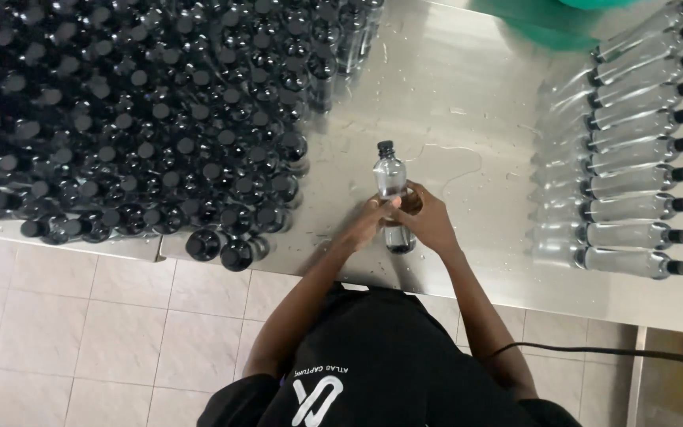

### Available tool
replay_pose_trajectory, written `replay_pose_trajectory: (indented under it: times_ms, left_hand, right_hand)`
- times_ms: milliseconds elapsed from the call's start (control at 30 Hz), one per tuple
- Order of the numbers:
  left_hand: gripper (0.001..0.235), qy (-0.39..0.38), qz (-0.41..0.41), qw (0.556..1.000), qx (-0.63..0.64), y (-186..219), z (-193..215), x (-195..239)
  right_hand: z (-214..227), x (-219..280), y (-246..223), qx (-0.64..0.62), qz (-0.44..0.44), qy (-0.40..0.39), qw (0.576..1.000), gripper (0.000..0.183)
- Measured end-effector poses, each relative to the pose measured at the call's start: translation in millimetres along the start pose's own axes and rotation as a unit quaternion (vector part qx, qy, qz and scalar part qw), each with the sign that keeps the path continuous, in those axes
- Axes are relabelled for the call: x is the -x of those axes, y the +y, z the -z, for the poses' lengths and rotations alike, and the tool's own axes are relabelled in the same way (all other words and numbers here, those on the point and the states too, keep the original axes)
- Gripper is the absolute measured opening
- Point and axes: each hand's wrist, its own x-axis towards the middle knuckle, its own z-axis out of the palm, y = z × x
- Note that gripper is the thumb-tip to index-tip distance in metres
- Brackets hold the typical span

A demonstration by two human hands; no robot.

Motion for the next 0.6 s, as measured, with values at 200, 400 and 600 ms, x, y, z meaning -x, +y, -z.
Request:
replay_pose_trajectory:
  times_ms: [200,400,600]
  left_hand:
    - [0.056,-0.057,-0.034,0.983,0.171,-7.9,-34.6,-6.8]
    - [0.064,-0.065,0.017,0.978,0.196,-24.9,-24.4,-8.3]
    - [0.058,-0.048,0.027,0.978,0.202,-45.2,-15.9,-14.8]
  right_hand:
    - [39.8,42.6,5.5,-0.123,-0.031,-0.046,0.991,0.097]
    - [51.7,51.3,69.2,-0.228,-0.014,-0.014,0.973,0.093]
    - [58.4,49.7,90.1,-0.203,-0.034,-0.006,0.979,0.062]
